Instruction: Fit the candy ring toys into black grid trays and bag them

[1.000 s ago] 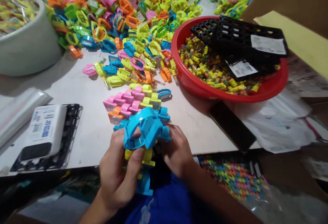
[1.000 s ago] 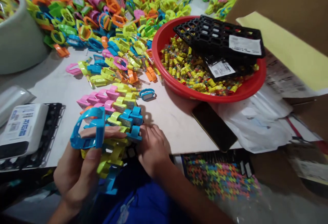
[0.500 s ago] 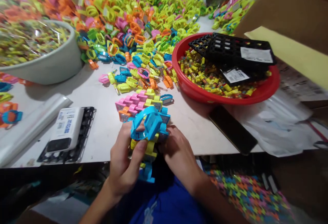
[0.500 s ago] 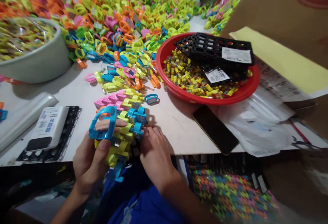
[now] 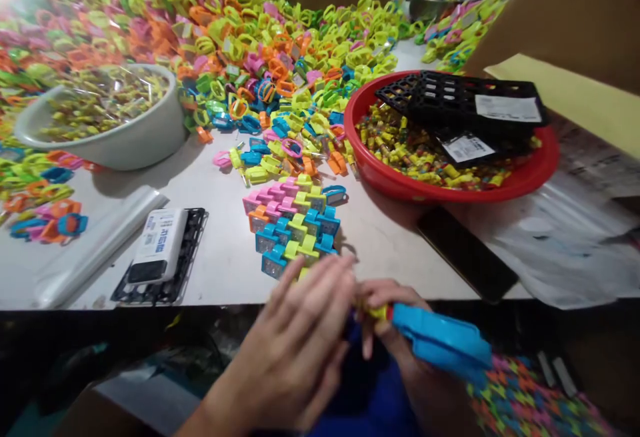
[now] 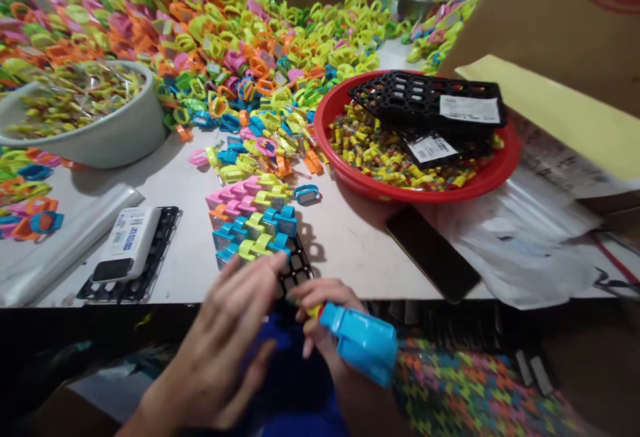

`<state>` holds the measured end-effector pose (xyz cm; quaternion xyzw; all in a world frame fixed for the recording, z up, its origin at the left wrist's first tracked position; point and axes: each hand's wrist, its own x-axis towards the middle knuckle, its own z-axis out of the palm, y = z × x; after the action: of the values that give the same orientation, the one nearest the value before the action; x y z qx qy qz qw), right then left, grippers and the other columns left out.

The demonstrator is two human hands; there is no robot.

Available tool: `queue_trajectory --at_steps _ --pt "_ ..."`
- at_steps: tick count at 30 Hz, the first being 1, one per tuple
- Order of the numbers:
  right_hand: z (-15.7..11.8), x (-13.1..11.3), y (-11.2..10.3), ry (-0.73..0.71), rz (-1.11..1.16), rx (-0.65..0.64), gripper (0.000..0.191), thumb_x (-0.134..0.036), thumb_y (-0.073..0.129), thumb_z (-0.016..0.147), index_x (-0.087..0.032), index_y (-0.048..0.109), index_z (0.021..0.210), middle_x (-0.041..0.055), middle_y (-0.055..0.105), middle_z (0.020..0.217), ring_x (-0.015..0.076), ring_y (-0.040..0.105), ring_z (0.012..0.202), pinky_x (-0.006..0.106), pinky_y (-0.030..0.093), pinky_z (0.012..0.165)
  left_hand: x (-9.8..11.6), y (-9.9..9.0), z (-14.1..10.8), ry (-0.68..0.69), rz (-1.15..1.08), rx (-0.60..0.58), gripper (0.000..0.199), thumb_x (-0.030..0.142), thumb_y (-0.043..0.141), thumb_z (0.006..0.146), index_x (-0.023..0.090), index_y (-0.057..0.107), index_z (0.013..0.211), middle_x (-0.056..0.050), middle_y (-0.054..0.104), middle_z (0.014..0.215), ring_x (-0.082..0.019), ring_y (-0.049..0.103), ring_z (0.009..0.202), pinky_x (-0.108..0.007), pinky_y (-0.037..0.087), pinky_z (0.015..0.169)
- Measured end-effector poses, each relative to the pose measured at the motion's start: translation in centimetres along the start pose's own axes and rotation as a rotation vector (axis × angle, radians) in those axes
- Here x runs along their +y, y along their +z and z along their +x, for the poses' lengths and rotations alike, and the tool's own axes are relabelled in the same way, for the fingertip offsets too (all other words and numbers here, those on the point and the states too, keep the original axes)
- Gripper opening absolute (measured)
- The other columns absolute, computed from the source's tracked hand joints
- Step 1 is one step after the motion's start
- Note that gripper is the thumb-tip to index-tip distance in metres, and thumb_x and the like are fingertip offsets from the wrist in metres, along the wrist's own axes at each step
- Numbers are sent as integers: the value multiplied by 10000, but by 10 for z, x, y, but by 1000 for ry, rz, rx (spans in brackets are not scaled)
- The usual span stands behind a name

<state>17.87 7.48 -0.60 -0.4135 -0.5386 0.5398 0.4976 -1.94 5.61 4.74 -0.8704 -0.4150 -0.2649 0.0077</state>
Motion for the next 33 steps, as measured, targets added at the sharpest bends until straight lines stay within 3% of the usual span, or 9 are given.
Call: queue_trajectory --at_steps 2,5,10,15,18,22,25,30,33 --pt "12 2 -3 54 0 18 218 -470 722 1046 -258 773 1036 114 738 1232 200 729 806 304 630 604 -13 -4 -2 -152 -60 80 710 101 468 1057 69 246 1731 -174 436 1733 -274 351 1651 -500 232 1402" --pt "25 8 -5 143 14 -26 198 -437 796 992 -249 754 1037 69 722 1164 152 699 752 257 622 618 -29 -2 -3 -329 -123 99 607 147 490 1097 203 392 1694 -84 468 1727 -221 379 1640 -445 212 1411" --pt "31 22 3 233 26 -111 242 -423 835 928 -224 700 907 25 705 1036 111 639 681 221 572 600 -35 13 -4 -349 -176 18 573 178 439 1129 276 393 1692 -25 480 1739 -178 361 1656 -424 100 1427" --pt "32 31 8 317 62 -33 390 -455 868 873 -239 669 1129 10 758 914 158 673 635 276 600 588 -33 18 -6 -374 -203 44 567 179 461 1119 283 423 1676 -33 503 1722 -193 386 1645 -455 116 1421" --pt "29 36 7 313 26 -45 352 -454 826 917 -231 675 1144 -6 740 815 175 678 578 314 620 597 -33 17 -6 -380 -221 48 557 171 463 1119 266 438 1668 -38 504 1721 -184 381 1645 -433 112 1419" --pt "25 40 7 211 -77 -26 150 -352 787 943 -232 720 1003 22 773 906 181 717 619 317 627 623 -32 17 -5 -370 -227 52 570 134 446 1113 248 430 1672 -38 497 1726 -167 364 1651 -398 93 1421" --pt "24 42 10 79 -252 -26 64 -250 767 937 -247 710 966 35 797 988 219 780 842 323 640 762 -32 18 -5 -367 -235 53 567 130 443 1113 230 431 1671 -42 488 1730 -167 350 1657 -395 72 1424" --pt "29 47 17 -203 -637 -92 166 -99 587 949 -246 656 981 59 775 930 254 745 876 367 610 798 -34 18 -6 -365 -250 53 570 142 390 1129 240 403 1690 -33 480 1735 -171 349 1657 -413 80 1424" --pt "30 52 17 -321 -850 -113 201 -91 541 929 -237 657 1004 103 783 977 305 738 939 448 606 878 -35 19 -12 -347 -263 79 530 258 355 1160 229 416 1686 -60 465 1743 -220 352 1663 -462 124 1423"
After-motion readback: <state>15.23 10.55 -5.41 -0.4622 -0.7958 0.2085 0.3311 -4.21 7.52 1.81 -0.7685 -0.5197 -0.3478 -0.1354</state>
